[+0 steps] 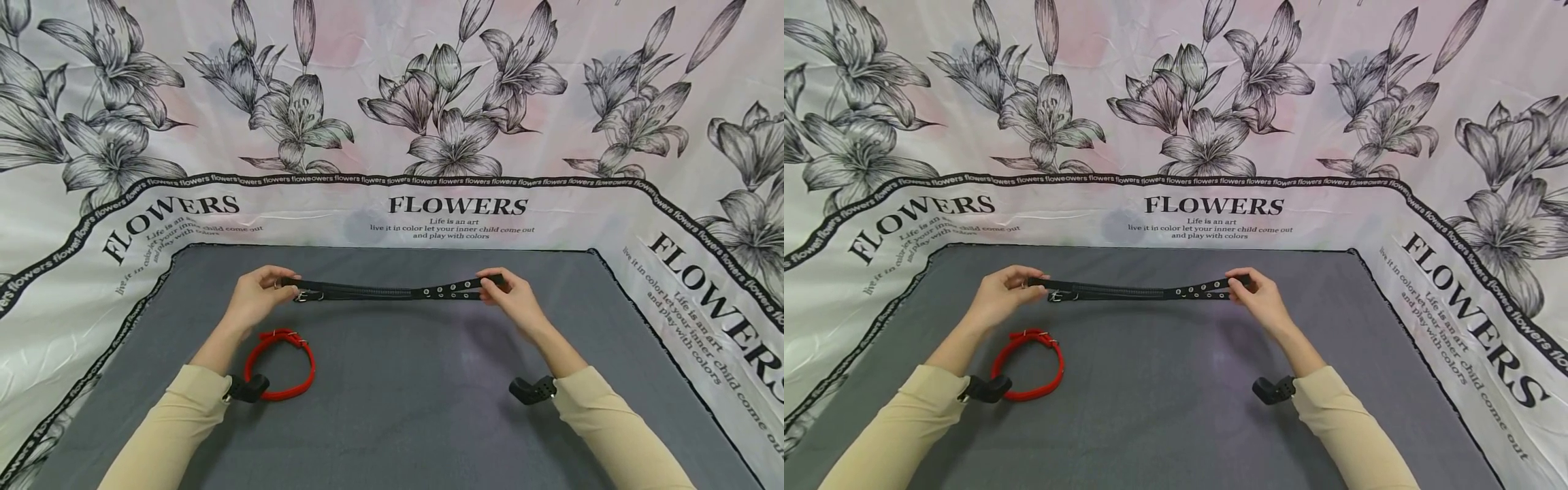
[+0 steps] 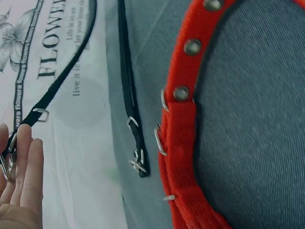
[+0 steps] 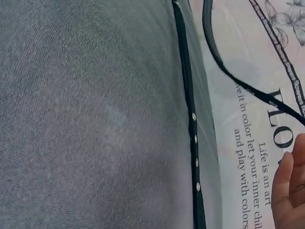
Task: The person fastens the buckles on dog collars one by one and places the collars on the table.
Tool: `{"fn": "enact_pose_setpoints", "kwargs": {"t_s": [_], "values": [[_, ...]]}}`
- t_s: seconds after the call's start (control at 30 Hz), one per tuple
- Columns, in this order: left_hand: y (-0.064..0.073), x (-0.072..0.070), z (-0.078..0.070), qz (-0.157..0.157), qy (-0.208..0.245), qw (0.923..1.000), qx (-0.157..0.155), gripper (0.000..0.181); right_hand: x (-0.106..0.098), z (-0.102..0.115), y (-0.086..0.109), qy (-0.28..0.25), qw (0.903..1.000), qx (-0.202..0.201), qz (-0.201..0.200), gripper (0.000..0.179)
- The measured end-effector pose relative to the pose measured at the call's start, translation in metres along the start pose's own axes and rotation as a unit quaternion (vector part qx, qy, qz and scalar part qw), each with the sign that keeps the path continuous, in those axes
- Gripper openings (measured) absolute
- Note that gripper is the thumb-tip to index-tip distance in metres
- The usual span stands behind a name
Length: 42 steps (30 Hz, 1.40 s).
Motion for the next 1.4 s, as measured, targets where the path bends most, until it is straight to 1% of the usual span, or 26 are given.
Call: {"fn": "enact_pose_setpoints", "kwargs": {"t_s": [0.07, 0.2, 0.27, 0.37, 0.47, 0.67, 0.77, 0.93, 1.07, 1.17, 1.3, 1.4], "values": [[0.0, 0.001, -0.001, 0.006, 0.024, 0.9997, 0.002, 0.04, 0.003, 0.003, -0.001, 0.008, 0.9999, -0.01, 0.01, 0.041], [-0.001, 0.003, -0.005, 0.011, 0.062, 0.998, 0.009, 0.041, 0.01, 0.01, -0.001, 0.027, 0.9989, -0.028, 0.025, 0.035], [-0.001, 0.003, -0.007, 0.009, 0.079, 0.9968, 0.014, 0.039, 0.012, 0.013, -0.001, 0.033, 0.9984, -0.038, 0.027, 0.033], [-0.001, 0.003, -0.01, -0.001, 0.092, 0.9956, 0.017, 0.038, 0.014, 0.018, -0.001, 0.041, 0.9973, -0.057, 0.023, 0.032], [0.0, 0.002, -0.012, -0.014, 0.079, 0.9966, 0.021, 0.038, 0.017, 0.023, -0.001, 0.049, 0.9958, -0.074, 0.019, 0.03], [0.004, 0.001, -0.018, -0.033, 0.006, 0.9988, 0.035, 0.042, 0.022, 0.03, -0.003, 0.057, 0.9938, -0.094, 0.015, 0.029], [0.006, 0.001, -0.022, -0.039, -0.015, 0.9983, 0.041, 0.041, 0.023, 0.033, -0.004, 0.053, 0.9932, -0.103, 0.012, 0.03], [0.007, 0.005, -0.029, -0.045, -0.011, 0.9977, 0.05, 0.037, 0.028, 0.035, -0.006, 0.029, 0.9942, -0.101, 0.022, 0.027], [0.005, 0.01, -0.034, -0.041, -0.015, 0.9977, 0.051, 0.038, 0.041, 0.053, 0.002, 0.022, 0.9941, -0.099, 0.039, 0.025], [0.004, 0.014, -0.037, -0.041, -0.028, 0.9977, 0.047, 0.038, 0.046, 0.057, 0.003, 0.02, 0.9938, -0.101, 0.041, 0.026], [0.003, 0.019, -0.04, -0.042, -0.039, 0.997, 0.052, 0.032, 0.044, 0.044, -0.007, -0.012, 0.9932, -0.109, 0.039, 0.03], [0.003, 0.023, -0.043, -0.04, -0.042, 0.9964, 0.062, 0.028, 0.045, 0.044, -0.01, -0.027, 0.9921, -0.117, 0.038, 0.031]]}}
Point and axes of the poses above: each hand's wrist, its own y-axis away from the middle knuckle, its own x-axis out of the palm, z = x × y, the point moved 7 cm from there along -y, towards the middle knuckle, and after that the axes turned 13 degrees about -y, right-handed, at the moved point
